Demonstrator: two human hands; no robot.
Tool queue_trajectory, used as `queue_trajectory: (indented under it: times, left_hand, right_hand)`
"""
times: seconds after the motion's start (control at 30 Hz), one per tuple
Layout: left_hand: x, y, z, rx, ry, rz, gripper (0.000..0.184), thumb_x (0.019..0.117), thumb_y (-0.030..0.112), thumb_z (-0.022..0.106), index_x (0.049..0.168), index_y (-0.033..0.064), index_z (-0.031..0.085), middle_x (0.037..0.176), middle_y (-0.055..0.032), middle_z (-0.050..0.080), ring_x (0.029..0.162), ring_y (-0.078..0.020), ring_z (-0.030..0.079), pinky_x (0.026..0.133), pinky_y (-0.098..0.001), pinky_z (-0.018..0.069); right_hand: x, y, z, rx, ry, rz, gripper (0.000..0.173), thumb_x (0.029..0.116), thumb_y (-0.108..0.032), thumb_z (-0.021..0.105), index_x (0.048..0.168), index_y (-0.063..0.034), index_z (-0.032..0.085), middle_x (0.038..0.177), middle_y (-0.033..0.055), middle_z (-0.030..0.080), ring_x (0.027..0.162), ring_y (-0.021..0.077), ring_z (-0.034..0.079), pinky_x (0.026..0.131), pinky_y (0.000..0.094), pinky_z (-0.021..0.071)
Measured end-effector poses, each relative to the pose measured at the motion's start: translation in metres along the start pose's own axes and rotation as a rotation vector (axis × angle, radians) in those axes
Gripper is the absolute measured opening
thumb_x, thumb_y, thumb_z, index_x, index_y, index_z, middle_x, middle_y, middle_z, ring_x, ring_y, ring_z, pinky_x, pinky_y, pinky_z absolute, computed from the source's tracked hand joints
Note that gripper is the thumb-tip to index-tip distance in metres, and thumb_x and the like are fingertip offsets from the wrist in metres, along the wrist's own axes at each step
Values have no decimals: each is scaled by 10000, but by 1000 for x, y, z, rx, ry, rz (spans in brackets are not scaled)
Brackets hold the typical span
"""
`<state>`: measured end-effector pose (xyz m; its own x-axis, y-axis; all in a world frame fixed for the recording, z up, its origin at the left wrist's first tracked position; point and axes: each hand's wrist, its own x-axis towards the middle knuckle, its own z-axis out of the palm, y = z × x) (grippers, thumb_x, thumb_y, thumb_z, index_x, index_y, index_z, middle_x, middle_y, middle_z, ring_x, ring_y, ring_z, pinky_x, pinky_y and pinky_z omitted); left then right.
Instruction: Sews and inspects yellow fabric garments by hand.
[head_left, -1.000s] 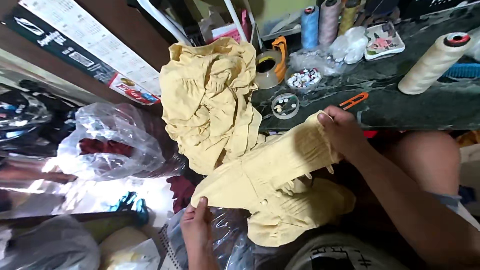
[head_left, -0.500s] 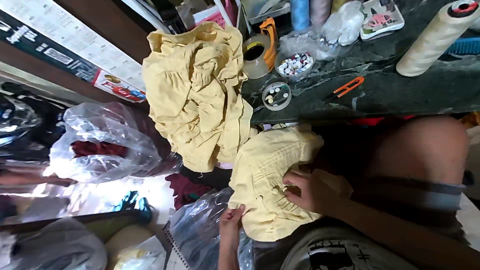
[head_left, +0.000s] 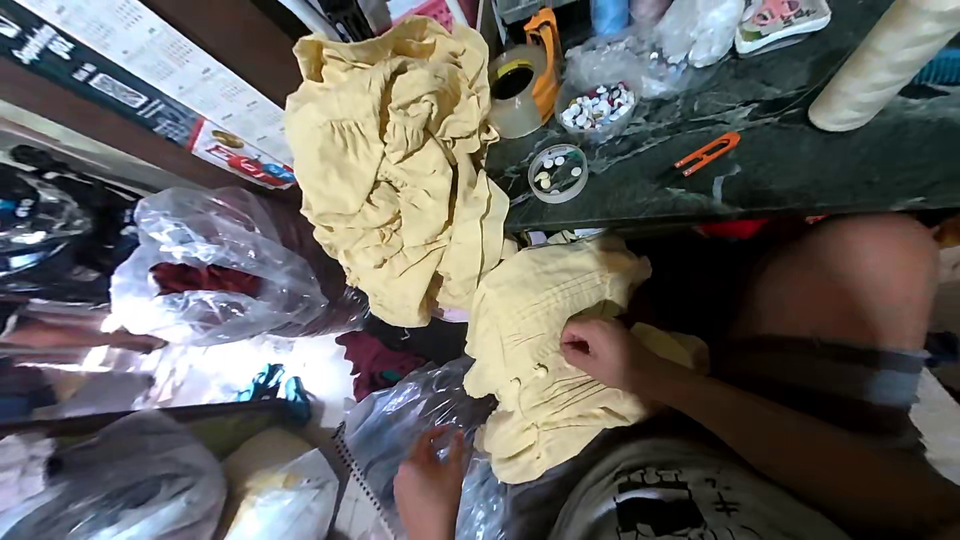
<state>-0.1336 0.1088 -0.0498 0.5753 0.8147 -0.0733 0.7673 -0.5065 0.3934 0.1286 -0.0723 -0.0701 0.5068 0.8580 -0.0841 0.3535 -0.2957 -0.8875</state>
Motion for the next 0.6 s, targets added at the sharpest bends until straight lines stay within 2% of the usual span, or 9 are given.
queue_trajectory:
  times: [0.03,0.07,0.1,0.17,0.23,0.27,0.33,0.43,0.6]
  left_hand:
    - [0,20,-2,-56,100,95,261,894,230,753,1035,10,740,655,-89,599,518,-209,505,517,-443,443]
    - [-1,40,-3,-137,159,196,192,889,206,745,975,34,753,642,-20,605,484,-99,457,478,-323,409]
    - [-3,61,-1,-220,169,291,143,891,181,734,941,50,760,676,12,649,494,-35,476,479,-254,420]
    - [-8,94,15,-247,106,428,130,899,198,716,947,96,781,787,10,734,562,-50,589,528,-278,509]
    - [-8,114,39,-137,46,496,195,912,258,711,1025,122,791,833,-11,761,650,-145,701,598,-413,589]
    - [-7,119,51,-85,38,511,223,915,277,704,1059,130,787,830,-8,761,668,-162,721,606,-442,600]
    - [-3,126,67,-50,28,497,252,905,262,705,1099,117,776,804,-14,753,653,-175,717,594,-457,595]
    - [1,128,74,-75,40,452,243,897,254,706,1083,111,772,758,1,731,606,-150,685,562,-428,576]
    - [0,118,81,-147,97,443,228,909,278,685,1033,108,774,659,21,667,504,-106,593,484,-356,516]
  right_hand:
    - [-2,4,-3,13,15,-57,223,990,-122,558,1011,39,710,938,176,693,886,261,672,834,428,540]
    - [-6,7,-6,2,24,-116,221,991,-128,557,1000,34,706,927,170,688,872,258,666,819,425,538]
    - [-10,11,-6,-24,41,-168,220,989,-136,560,988,24,711,925,162,692,871,257,670,816,424,543]
    - [-17,19,3,-43,74,-221,218,988,-146,562,986,4,721,945,151,701,888,252,682,829,419,555]
    - [-20,29,15,18,128,-243,198,980,-131,571,988,-4,723,945,138,697,878,213,674,816,355,557]
    - [-21,32,19,61,147,-249,190,978,-123,573,989,-1,719,939,134,690,862,189,663,800,318,554]
    - [-20,33,17,149,146,-223,185,968,-110,585,1005,18,714,947,143,687,857,169,654,795,291,546]
    - [-20,28,12,235,106,-139,205,937,-109,630,1079,21,699,997,146,685,892,158,647,822,289,539]
    - [-13,21,18,217,110,-70,230,979,-174,596,1063,7,709,973,139,696,860,165,662,806,315,549]
